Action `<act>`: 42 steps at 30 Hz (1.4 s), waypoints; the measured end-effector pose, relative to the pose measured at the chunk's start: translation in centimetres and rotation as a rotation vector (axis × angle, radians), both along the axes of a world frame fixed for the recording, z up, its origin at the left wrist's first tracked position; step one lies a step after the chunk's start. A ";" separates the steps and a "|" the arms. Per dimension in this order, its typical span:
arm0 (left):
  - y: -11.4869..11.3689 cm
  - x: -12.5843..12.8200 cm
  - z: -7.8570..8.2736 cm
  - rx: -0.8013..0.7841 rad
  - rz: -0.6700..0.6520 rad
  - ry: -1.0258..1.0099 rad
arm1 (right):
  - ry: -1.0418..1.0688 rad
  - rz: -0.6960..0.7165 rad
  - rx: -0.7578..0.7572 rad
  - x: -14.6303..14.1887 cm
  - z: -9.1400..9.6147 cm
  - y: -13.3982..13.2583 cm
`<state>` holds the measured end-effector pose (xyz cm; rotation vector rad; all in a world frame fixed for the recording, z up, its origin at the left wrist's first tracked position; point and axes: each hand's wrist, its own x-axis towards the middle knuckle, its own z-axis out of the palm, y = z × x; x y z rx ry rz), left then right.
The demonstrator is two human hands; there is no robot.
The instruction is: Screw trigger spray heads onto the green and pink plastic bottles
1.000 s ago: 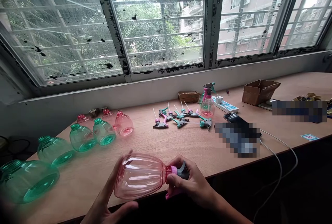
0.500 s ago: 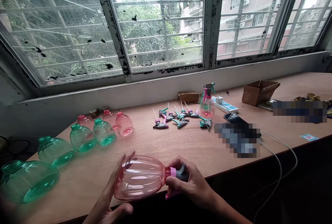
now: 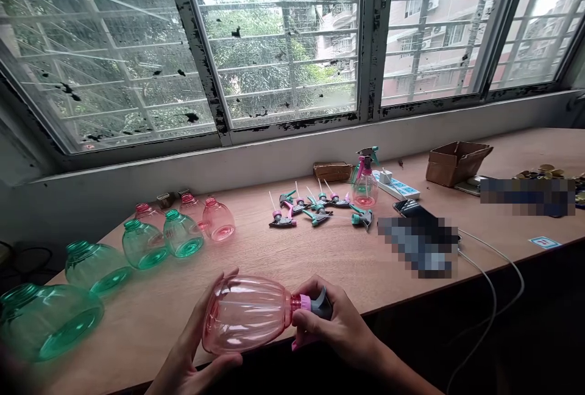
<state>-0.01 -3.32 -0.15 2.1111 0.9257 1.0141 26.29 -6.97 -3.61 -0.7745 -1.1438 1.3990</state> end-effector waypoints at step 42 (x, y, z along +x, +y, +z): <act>0.3 -0.1 -0.5 0.219 0.083 0.059 | 0.064 0.015 -0.034 -0.1 0.2 0.1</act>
